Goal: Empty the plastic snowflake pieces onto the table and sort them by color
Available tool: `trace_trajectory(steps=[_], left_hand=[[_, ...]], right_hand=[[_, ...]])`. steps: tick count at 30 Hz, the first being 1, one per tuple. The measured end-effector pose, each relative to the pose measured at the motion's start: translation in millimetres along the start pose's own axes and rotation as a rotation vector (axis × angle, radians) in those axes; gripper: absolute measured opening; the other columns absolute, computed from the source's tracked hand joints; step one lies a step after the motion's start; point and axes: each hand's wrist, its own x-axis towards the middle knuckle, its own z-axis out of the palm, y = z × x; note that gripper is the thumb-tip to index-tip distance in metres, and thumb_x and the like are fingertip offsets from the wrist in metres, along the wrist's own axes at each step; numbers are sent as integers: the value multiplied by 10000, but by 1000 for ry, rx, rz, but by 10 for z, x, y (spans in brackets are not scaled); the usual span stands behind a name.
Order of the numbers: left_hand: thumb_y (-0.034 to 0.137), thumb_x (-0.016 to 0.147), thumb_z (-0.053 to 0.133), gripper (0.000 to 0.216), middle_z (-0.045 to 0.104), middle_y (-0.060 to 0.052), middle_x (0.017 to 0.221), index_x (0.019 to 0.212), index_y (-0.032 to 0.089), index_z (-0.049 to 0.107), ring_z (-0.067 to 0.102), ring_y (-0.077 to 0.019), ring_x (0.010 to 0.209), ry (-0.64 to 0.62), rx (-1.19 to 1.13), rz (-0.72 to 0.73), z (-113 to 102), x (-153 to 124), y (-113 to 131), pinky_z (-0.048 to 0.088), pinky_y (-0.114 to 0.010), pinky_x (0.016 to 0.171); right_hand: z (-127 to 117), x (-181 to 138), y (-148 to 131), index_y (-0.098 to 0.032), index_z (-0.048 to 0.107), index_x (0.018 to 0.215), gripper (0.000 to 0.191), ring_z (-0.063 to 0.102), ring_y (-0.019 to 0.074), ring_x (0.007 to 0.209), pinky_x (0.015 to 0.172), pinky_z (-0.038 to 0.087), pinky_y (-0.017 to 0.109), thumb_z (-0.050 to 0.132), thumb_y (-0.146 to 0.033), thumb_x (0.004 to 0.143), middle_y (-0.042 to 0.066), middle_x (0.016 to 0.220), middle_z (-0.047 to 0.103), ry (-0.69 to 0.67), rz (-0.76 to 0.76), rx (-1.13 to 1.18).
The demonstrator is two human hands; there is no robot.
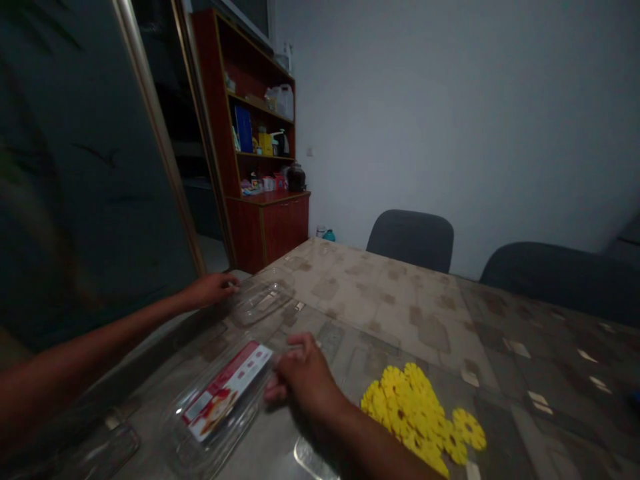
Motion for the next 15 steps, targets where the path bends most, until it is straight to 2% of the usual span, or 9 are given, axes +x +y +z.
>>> trace_trajectory(steps=[3, 6, 8, 11, 13, 15], left_hand=[[566, 891, 570, 470, 733, -64, 839, 977, 124, 708, 688, -240, 738, -29, 35, 12, -62, -35, -47, 549, -301, 667], [575, 830, 540, 499, 757, -119, 954, 957, 124, 714, 705, -305, 881, 51, 71, 48, -62, -107, -32, 540, -336, 804], [537, 837, 513, 516, 718, -167, 1134, 1058, 104, 687, 650, -355, 1084, 151, 102, 67, -35, -171, 19, 482, -401, 962], [467, 886, 449, 548, 571, -194, 1384, 1234, 69, 596, 477, -377, 1318, 282, 132, 137, 23, -259, 144, 334, -477, 1119], [436, 889, 443, 517, 523, -177, 1444, 1241, 88, 592, 444, -362, 1351, 333, 137, 233, 79, -294, 252, 289, -485, 1151], [443, 854, 480, 470, 554, -156, 1426, 1174, 140, 643, 491, -353, 1317, 346, 95, 335, 167, -315, 384, 306, -479, 1149]], right_hand=[[139, -34, 107, -234, 469, 1057, 475, 551, 98, 445, 451, 445, 237, 719, -305, 659, -83, 710, 569, -44, 14, -21], [-53, -188, 23, -216, 562, 1027, 372, 509, 87, 483, 464, 400, 227, 712, -308, 699, -66, 712, 569, -56, -13, -51], [-307, -355, -78, -197, 604, 913, 263, 483, 91, 495, 485, 379, 227, 696, -362, 730, -70, 621, 533, -92, -10, -70], [-772, -690, -182, -183, 625, 886, 315, 506, 96, 532, 558, 411, 252, 715, -454, 753, -33, 656, 584, -154, -1, -115], [-1107, -960, -201, -189, 630, 885, 382, 526, 105, 541, 579, 439, 268, 722, -540, 763, -10, 695, 609, -103, -18, -128], [-1447, -1263, -208, -201, 655, 897, 407, 569, 128, 586, 601, 459, 278, 703, -592, 792, 11, 723, 633, -9, -56, -176]])
